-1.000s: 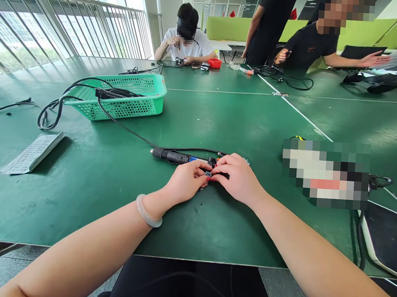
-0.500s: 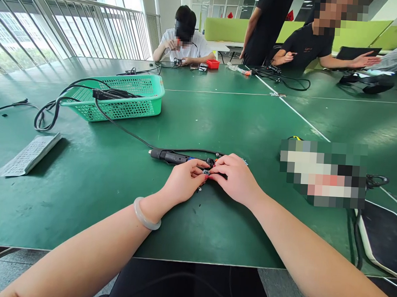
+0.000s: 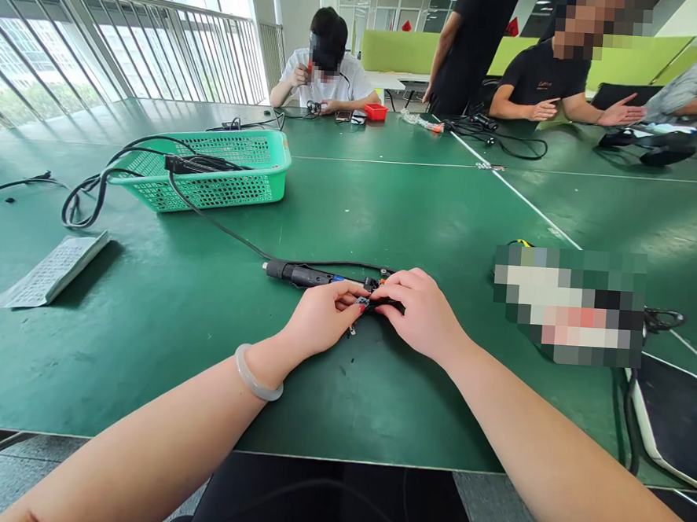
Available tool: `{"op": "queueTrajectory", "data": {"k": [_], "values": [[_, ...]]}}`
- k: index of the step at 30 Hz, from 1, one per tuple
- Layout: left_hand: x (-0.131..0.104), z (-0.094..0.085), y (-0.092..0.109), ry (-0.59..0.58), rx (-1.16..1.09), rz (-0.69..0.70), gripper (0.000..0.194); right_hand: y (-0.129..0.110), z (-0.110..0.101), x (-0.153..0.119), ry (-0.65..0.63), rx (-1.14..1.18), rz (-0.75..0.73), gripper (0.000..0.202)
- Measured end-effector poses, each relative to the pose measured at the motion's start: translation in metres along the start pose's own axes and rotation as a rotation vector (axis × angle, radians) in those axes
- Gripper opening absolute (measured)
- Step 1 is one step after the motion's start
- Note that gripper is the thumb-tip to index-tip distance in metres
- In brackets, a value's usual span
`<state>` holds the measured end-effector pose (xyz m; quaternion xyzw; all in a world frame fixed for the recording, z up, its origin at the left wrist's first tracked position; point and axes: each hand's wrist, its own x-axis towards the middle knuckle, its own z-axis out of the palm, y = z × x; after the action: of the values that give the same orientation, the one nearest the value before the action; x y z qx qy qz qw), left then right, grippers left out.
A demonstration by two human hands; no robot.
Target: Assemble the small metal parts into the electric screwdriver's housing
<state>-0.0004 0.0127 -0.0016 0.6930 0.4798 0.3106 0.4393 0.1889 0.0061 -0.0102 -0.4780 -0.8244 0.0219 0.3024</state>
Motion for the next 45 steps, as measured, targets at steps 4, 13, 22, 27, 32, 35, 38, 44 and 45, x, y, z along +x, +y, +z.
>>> {"op": "queueTrajectory", "data": {"k": [4,13,22,27,32,35,38,44,45], "values": [[0.000,-0.001,0.002,-0.003,0.025,0.003,0.024,0.000,-0.002,0.000,0.007,0.002,0.029,0.014],[0.015,0.001,-0.002,-0.003,-0.008,0.019,0.022,0.009,0.005,0.006,0.027,-0.069,0.028,0.013],[0.028,-0.008,-0.001,-0.100,-0.093,-0.069,0.024,-0.003,-0.001,0.005,0.131,-0.091,-0.001,0.012],[0.032,-0.009,-0.003,-0.128,-0.132,-0.058,0.024,-0.018,0.000,0.000,-0.093,0.016,-0.069,0.006],[0.033,-0.010,-0.001,-0.140,-0.131,-0.063,0.021,-0.021,0.009,-0.005,-0.275,0.019,-0.065,0.018],[0.035,-0.011,-0.001,-0.152,-0.120,-0.055,0.021,-0.020,0.010,-0.006,-0.306,0.013,-0.048,0.018],[0.036,-0.011,-0.002,-0.150,-0.136,-0.058,0.022,-0.018,0.009,-0.005,-0.317,0.021,-0.037,0.016],[0.029,-0.005,-0.004,-0.113,-0.114,-0.053,0.030,-0.015,0.009,-0.004,-0.328,0.042,0.002,0.019],[0.028,-0.005,-0.004,-0.108,-0.104,-0.055,0.031,-0.015,0.009,-0.003,-0.326,0.042,0.015,0.018]]}}
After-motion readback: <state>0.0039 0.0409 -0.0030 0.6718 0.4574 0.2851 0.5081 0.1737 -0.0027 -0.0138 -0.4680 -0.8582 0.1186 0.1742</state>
